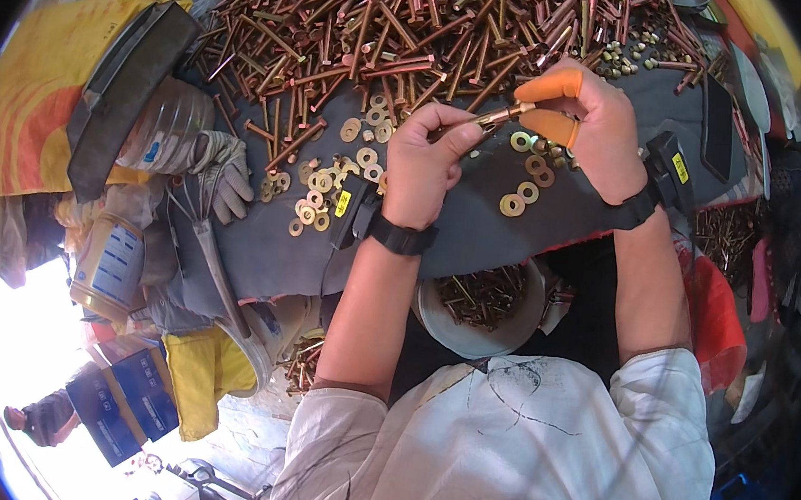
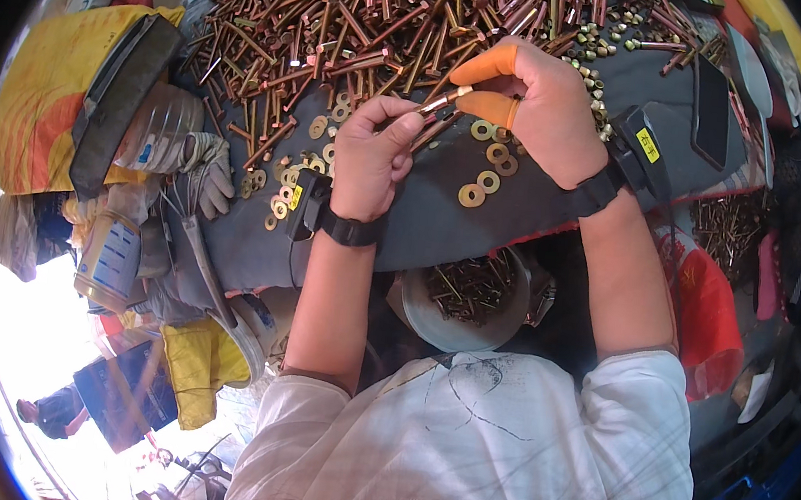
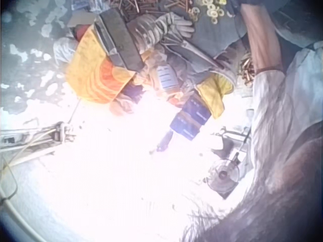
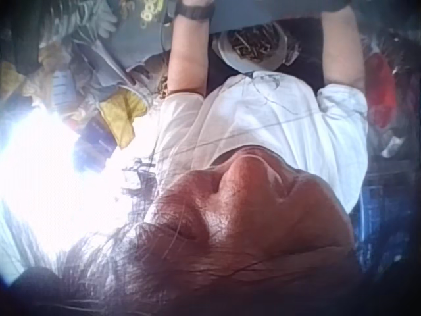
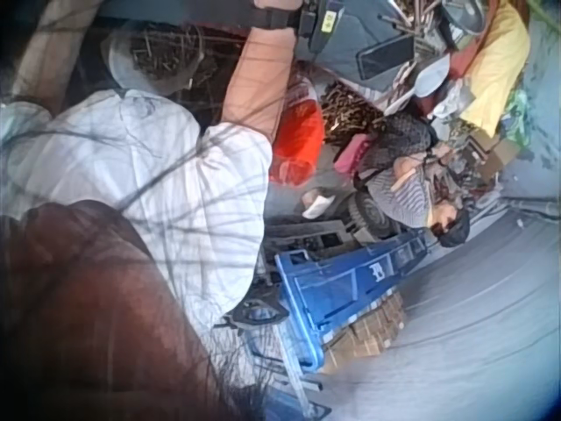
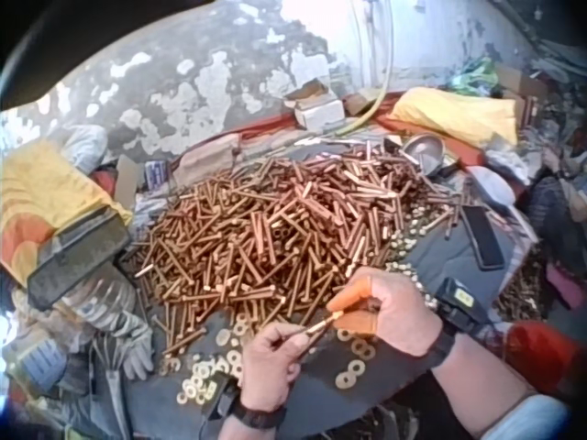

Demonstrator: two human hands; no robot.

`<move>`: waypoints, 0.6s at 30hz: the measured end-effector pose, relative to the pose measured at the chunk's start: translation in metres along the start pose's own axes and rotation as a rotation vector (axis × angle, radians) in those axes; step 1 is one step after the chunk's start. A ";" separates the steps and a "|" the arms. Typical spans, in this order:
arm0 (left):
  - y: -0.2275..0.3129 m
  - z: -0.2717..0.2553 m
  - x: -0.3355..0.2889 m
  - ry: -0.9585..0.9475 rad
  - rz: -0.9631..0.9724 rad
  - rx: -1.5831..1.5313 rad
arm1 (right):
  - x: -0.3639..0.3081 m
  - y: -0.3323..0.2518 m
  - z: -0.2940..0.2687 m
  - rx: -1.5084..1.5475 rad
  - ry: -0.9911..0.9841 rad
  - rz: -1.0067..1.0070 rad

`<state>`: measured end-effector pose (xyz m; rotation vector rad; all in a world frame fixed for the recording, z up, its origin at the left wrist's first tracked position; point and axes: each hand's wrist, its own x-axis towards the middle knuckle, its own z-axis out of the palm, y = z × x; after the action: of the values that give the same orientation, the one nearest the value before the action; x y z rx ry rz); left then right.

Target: Manually thread washers and nuts onto metal rods as part of a fabrication assembly process.

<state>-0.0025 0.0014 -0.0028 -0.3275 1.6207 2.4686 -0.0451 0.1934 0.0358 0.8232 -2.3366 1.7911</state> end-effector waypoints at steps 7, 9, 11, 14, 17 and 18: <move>0.002 0.009 -0.005 0.061 0.118 0.116 | -0.002 0.002 -0.001 -0.032 0.014 0.383; 0.002 0.009 -0.005 0.066 0.140 0.102 | -0.003 0.005 -0.003 0.153 0.014 0.234; 0.004 0.010 -0.006 0.081 0.163 0.137 | -0.002 0.012 -0.011 0.133 -0.046 0.325; 0.001 0.010 -0.006 0.085 0.183 0.156 | 0.000 0.004 -0.002 0.190 -0.033 0.370; 0.000 0.009 -0.005 0.089 0.214 0.161 | 0.001 0.004 -0.006 0.165 -0.036 0.333; 0.001 0.009 -0.005 0.094 0.215 0.161 | 0.002 0.007 -0.011 0.063 -0.105 0.339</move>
<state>0.0016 0.0095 0.0029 -0.2627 1.9745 2.4838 -0.0525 0.2037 0.0336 0.5658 -2.6320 1.9986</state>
